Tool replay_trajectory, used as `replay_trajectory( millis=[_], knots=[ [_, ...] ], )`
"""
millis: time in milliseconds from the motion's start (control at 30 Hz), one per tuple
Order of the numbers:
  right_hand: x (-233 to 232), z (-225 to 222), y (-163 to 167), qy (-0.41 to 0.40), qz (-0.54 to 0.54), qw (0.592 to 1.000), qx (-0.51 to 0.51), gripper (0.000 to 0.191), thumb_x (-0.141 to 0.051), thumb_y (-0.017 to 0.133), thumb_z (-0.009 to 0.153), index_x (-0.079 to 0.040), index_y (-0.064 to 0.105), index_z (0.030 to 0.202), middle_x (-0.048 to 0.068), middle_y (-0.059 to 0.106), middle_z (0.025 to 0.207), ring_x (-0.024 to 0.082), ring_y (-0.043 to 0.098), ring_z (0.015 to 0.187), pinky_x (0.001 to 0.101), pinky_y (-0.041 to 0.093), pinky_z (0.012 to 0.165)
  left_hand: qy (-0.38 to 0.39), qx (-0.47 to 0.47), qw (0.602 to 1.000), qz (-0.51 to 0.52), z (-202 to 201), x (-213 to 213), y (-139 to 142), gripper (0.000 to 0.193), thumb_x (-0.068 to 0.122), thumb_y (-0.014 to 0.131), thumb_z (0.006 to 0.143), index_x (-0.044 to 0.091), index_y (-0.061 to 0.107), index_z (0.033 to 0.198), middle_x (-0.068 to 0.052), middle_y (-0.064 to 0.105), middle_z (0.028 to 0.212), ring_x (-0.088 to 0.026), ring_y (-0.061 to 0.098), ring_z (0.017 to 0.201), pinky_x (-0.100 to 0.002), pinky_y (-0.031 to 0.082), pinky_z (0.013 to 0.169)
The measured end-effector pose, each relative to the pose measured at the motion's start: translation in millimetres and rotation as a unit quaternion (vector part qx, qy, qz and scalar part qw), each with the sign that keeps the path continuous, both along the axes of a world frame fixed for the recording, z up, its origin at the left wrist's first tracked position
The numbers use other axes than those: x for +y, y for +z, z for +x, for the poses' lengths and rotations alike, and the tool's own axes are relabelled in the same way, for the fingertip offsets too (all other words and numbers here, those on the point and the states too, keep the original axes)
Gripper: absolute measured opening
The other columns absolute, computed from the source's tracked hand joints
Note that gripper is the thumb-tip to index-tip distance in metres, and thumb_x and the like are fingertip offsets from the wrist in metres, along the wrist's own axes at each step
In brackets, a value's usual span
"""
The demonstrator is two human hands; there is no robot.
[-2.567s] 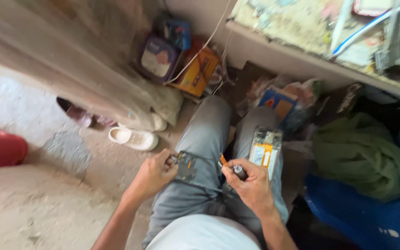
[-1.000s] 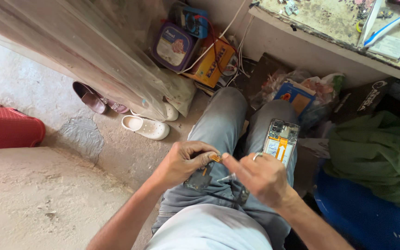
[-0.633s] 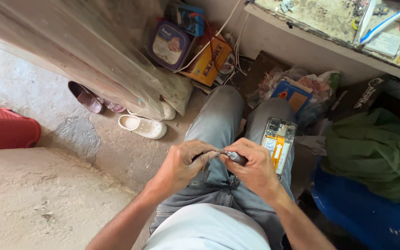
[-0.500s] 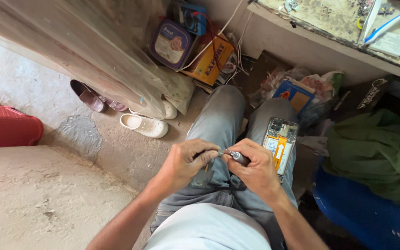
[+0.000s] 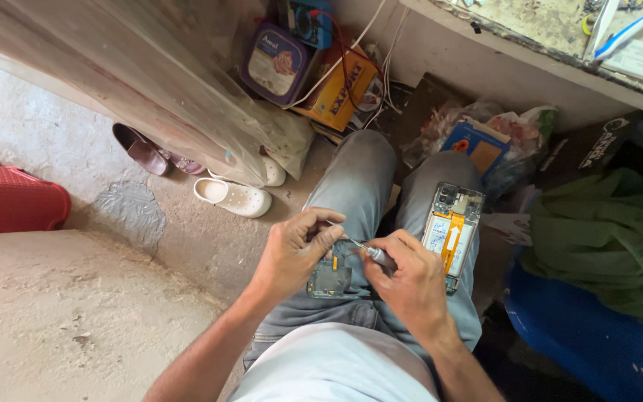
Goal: The person is repairing a smartphone by using a screwdriver to remove screws from the phone's back cover. They then detach the back cover and handle the internal components, including the battery and circuit board.
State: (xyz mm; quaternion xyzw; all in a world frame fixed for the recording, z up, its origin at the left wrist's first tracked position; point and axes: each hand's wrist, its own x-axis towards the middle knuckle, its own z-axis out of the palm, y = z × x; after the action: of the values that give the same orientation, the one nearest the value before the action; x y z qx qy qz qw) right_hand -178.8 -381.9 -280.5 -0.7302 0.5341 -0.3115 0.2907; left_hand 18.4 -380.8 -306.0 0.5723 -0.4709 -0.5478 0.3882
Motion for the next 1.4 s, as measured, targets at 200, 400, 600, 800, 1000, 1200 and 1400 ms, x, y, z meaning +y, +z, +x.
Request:
replay_trajectory(
  millis=[200, 400, 600, 800, 1000, 1200, 1400],
  knots=[
    [1, 7, -1, -0.004, -0.014, 1.000, 0.003, 0.013, -0.007, 0.080, 0.078, -0.003, 0.072, 0.087, 0.009, 0.068, 0.079, 0.021, 0.068, 0.061, 0.0330, 0.053, 0.053, -0.007, -0.052, 0.998, -0.021, 0, 3, 9, 0.022, 0.015, 0.070, 0.095, 0.003, 0.074, 0.112, -0.002, 0.072, 0.082, -0.006, 0.060, 0.071, -0.024, 0.051, 0.063],
    [2, 11, -3, -0.028, -0.044, 0.998, 0.022, 0.012, -0.006, 0.079, 0.077, -0.003, 0.071, 0.086, 0.009, 0.067, 0.079, 0.023, 0.067, 0.064, 0.0353, 0.053, 0.057, -0.011, -0.055, 0.997, -0.050, 1, 3, 11, 0.021, 0.015, 0.071, 0.095, 0.003, 0.073, 0.113, -0.004, 0.075, 0.087, -0.007, 0.063, 0.074, -0.025, 0.053, 0.066],
    [3, 17, -2, -0.066, -0.025, 0.997, 0.033, 0.017, -0.011, 0.082, 0.080, -0.002, 0.069, 0.086, 0.011, 0.067, 0.078, 0.024, 0.067, 0.066, 0.0363, 0.052, 0.059, -0.008, -0.054, 0.997, -0.058, 1, 3, 13, 0.021, 0.015, 0.070, 0.095, 0.003, 0.074, 0.113, -0.003, 0.075, 0.089, -0.007, 0.064, 0.077, -0.025, 0.054, 0.069],
    [4, 15, -2, -0.060, 0.022, 0.998, -0.019, 0.020, -0.011, 0.081, 0.081, -0.004, 0.075, 0.099, 0.010, 0.073, 0.085, 0.017, 0.070, 0.069, 0.0306, 0.054, 0.060, 0.002, -0.070, 0.996, -0.047, 0, 6, 11, 0.019, 0.016, 0.070, 0.096, 0.003, 0.075, 0.110, -0.003, 0.075, 0.089, -0.007, 0.062, 0.075, -0.025, 0.053, 0.068],
    [5, 17, -9, -0.079, 0.066, 0.994, -0.027, 0.018, -0.008, 0.079, 0.081, -0.002, 0.074, 0.097, 0.010, 0.073, 0.082, 0.018, 0.069, 0.064, 0.0318, 0.052, 0.057, -0.012, -0.069, 0.995, -0.074, 0, 8, 3, 0.020, 0.017, 0.068, 0.098, 0.003, 0.076, 0.109, -0.007, 0.077, 0.098, -0.012, 0.070, 0.087, -0.029, 0.056, 0.077],
    [8, 12, -17, -0.071, 0.077, 0.994, -0.026, 0.018, -0.008, 0.078, 0.079, -0.003, 0.073, 0.096, 0.010, 0.073, 0.081, 0.020, 0.071, 0.065, 0.0322, 0.054, 0.057, -0.073, -0.089, 0.992, -0.042, 1, 8, 6, 0.022, 0.018, 0.069, 0.096, 0.005, 0.076, 0.111, -0.010, 0.075, 0.091, -0.018, 0.070, 0.081, -0.031, 0.055, 0.074],
    [12, 11, -24, -0.045, 0.081, 0.996, 0.004, 0.017, -0.008, 0.078, 0.078, -0.004, 0.073, 0.093, 0.011, 0.072, 0.080, 0.024, 0.070, 0.065, 0.0350, 0.054, 0.060, -0.120, -0.097, 0.986, -0.070, 1, 7, 6, 0.019, 0.011, 0.072, 0.086, 0.005, 0.079, 0.102, -0.010, 0.074, 0.089, -0.017, 0.070, 0.078, -0.031, 0.055, 0.071]
  ],
)
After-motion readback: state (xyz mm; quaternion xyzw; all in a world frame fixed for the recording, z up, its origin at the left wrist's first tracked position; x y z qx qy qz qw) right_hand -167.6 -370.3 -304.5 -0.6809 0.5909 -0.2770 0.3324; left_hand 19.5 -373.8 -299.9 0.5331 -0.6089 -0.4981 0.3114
